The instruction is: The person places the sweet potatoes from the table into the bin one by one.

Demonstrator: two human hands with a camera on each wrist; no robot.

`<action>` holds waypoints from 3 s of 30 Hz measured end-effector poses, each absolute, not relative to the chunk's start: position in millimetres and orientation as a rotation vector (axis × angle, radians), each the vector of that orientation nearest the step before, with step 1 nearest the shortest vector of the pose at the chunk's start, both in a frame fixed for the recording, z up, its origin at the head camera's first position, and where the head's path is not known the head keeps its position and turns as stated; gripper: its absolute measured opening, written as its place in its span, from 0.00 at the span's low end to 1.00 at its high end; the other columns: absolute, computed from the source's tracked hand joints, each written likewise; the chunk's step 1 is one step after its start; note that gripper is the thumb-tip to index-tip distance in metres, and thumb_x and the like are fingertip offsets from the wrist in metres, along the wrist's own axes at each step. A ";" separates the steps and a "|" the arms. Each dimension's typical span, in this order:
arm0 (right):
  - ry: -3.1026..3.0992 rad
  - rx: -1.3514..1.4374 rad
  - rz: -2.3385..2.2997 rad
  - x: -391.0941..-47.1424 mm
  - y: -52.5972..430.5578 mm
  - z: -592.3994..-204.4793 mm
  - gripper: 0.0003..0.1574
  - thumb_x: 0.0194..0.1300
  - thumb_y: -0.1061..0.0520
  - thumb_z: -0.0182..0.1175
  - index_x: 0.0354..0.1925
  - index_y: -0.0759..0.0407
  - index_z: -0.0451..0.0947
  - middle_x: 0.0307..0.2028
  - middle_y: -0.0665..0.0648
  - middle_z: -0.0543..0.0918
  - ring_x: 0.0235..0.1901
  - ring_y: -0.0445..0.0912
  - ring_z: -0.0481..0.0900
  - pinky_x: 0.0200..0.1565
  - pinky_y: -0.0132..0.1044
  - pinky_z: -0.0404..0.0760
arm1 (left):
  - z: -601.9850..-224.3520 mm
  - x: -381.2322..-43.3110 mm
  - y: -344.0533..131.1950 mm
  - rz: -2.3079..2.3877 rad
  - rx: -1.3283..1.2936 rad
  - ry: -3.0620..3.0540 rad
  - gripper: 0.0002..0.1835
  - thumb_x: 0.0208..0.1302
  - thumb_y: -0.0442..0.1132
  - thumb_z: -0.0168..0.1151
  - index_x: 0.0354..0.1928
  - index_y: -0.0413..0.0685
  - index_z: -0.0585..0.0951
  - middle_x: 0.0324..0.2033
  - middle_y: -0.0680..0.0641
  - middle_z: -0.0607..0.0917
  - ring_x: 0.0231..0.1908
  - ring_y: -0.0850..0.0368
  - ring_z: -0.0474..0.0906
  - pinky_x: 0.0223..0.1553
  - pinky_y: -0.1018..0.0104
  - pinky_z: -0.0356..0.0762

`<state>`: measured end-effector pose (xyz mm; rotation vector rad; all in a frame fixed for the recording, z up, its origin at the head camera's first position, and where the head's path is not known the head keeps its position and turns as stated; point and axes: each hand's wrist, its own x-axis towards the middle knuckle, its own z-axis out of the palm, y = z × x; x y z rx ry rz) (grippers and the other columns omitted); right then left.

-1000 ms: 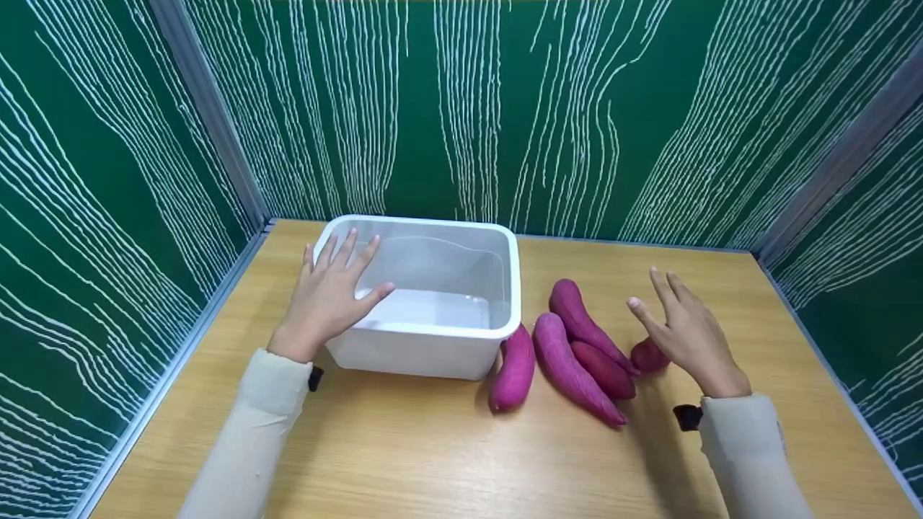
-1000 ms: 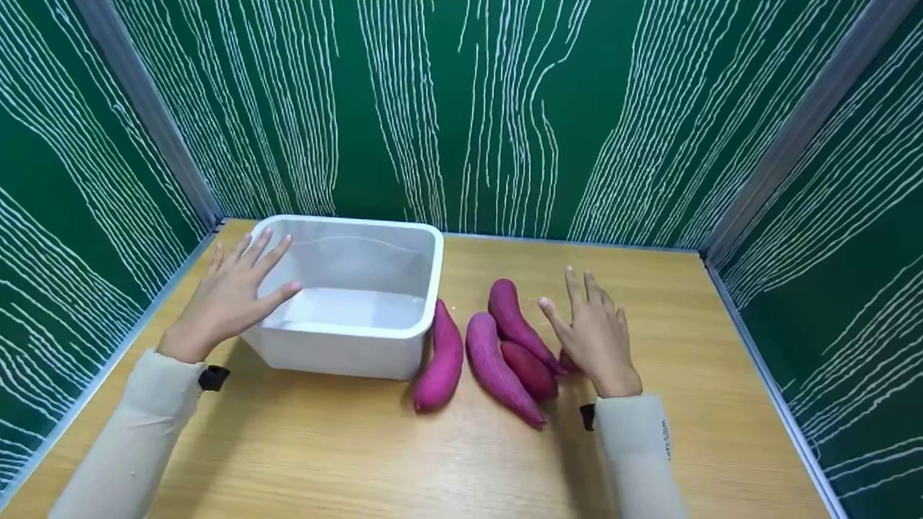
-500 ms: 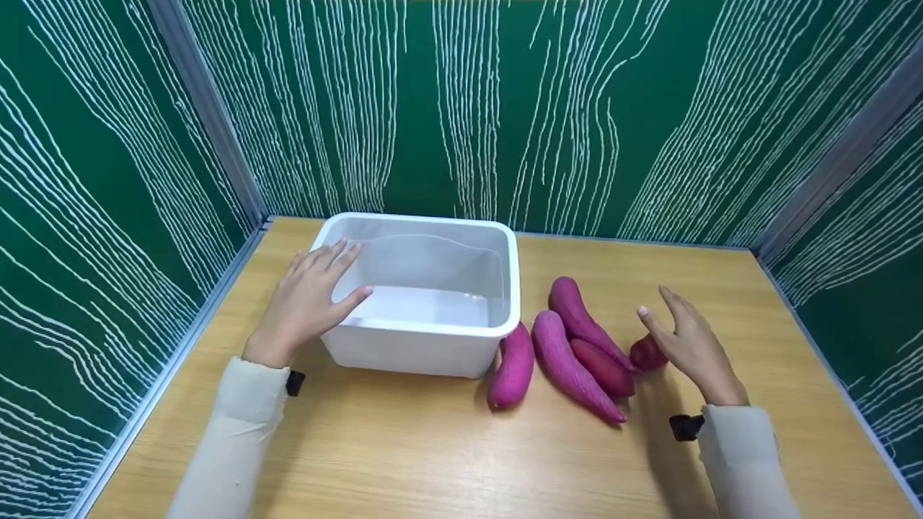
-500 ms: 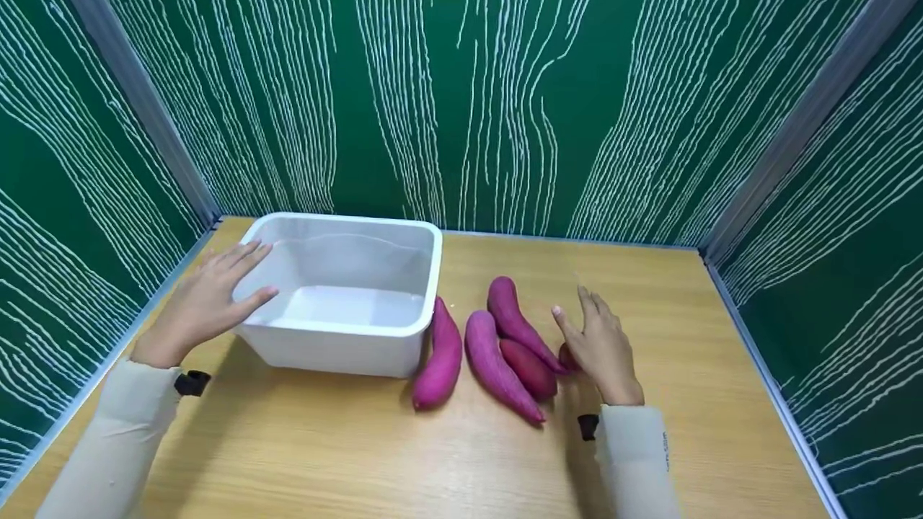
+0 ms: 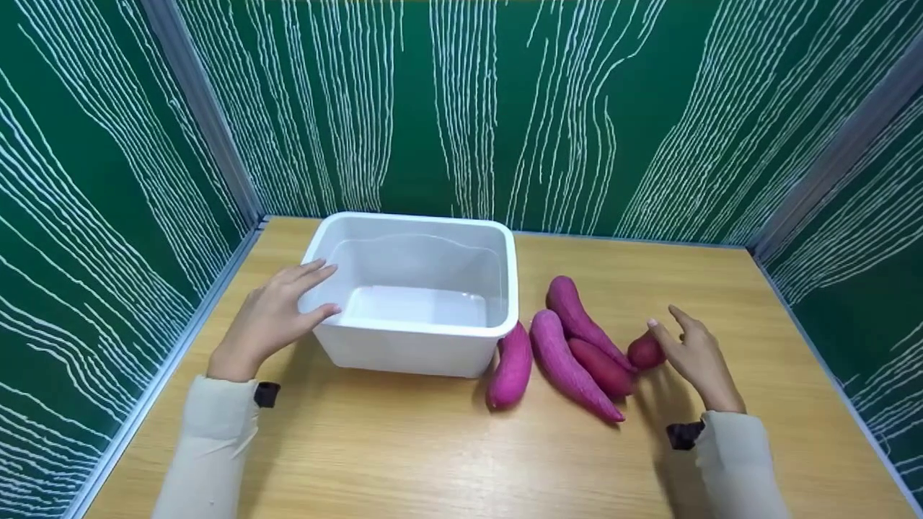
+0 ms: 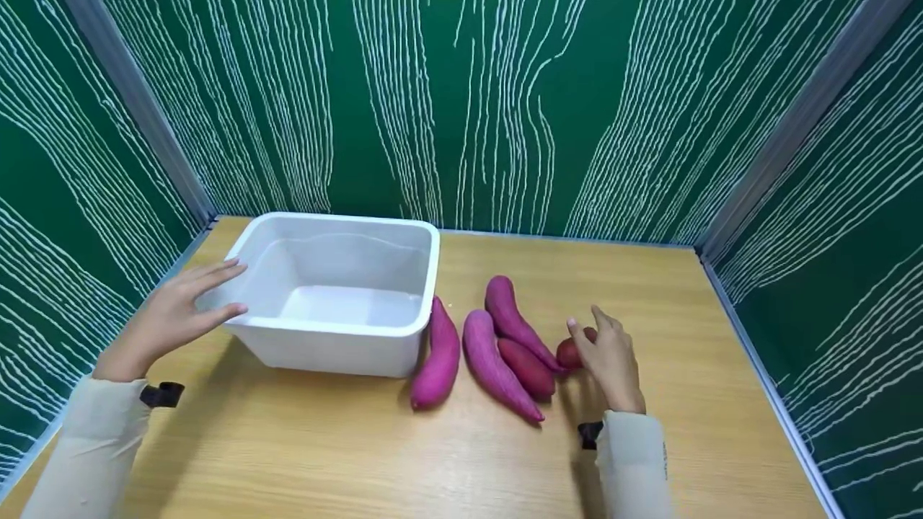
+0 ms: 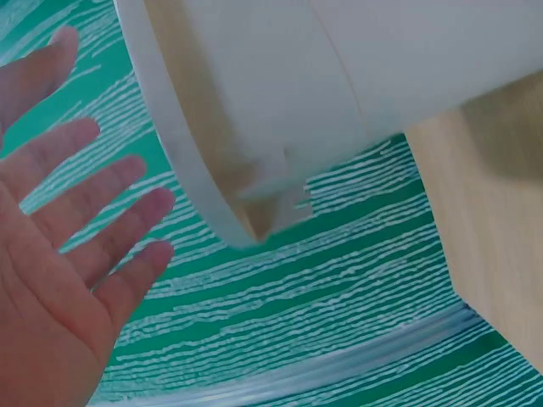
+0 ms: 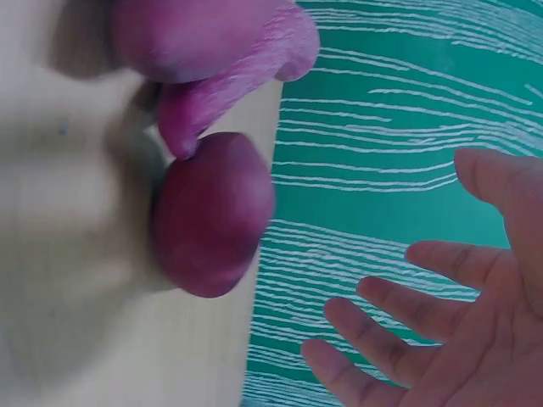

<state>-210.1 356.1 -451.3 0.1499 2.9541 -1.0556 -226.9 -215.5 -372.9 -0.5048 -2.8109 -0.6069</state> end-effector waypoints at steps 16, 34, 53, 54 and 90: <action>2.799 0.331 -1.151 -216.7 370.6 -480.2 0.53 0.72 0.34 0.39 0.72 0.74 0.41 0.68 0.82 0.50 0.68 0.74 0.50 0.68 0.66 0.56 | -384.4 -222.6 -238.3 -0.889 -0.620 -2.820 0.14 0.59 0.35 0.67 0.48 0.45 0.85 0.48 0.42 0.85 0.51 0.43 0.80 0.53 0.48 0.80; 2.520 0.436 -1.387 -218.1 372.6 -500.2 0.54 0.72 0.32 0.36 0.74 0.69 0.33 0.70 0.79 0.46 0.66 0.68 0.62 0.55 0.44 0.81 | -381.4 -221.0 -235.0 -0.844 -0.654 -2.845 0.13 0.58 0.24 0.64 0.43 0.42 0.87 0.42 0.44 0.87 0.48 0.44 0.82 0.52 0.49 0.79; 2.416 0.478 -1.592 -220.6 369.0 -509.2 0.53 0.71 0.36 0.44 0.74 0.67 0.35 0.68 0.81 0.53 0.53 0.50 0.77 0.48 0.30 0.83 | -382.1 -221.7 -236.6 -0.861 -0.607 -2.868 0.12 0.59 0.25 0.64 0.43 0.43 0.87 0.43 0.43 0.87 0.50 0.42 0.81 0.54 0.48 0.78; 2.415 0.480 -1.603 -221.0 368.4 -509.6 0.53 0.71 0.37 0.45 0.74 0.67 0.35 0.68 0.81 0.53 0.54 0.50 0.77 0.47 0.30 0.83 | -382.2 -221.7 -236.6 -0.860 -0.606 -2.869 0.12 0.59 0.25 0.63 0.43 0.43 0.87 0.43 0.43 0.87 0.50 0.42 0.81 0.54 0.48 0.78; 2.341 0.523 -1.671 -226.7 364.7 -513.4 0.48 0.71 0.45 0.49 0.76 0.56 0.35 0.73 0.73 0.45 0.67 0.61 0.58 0.47 0.30 0.81 | -380.3 -224.3 -234.8 -0.890 -0.575 -2.895 0.12 0.59 0.26 0.63 0.42 0.44 0.88 0.43 0.43 0.87 0.50 0.42 0.82 0.53 0.48 0.79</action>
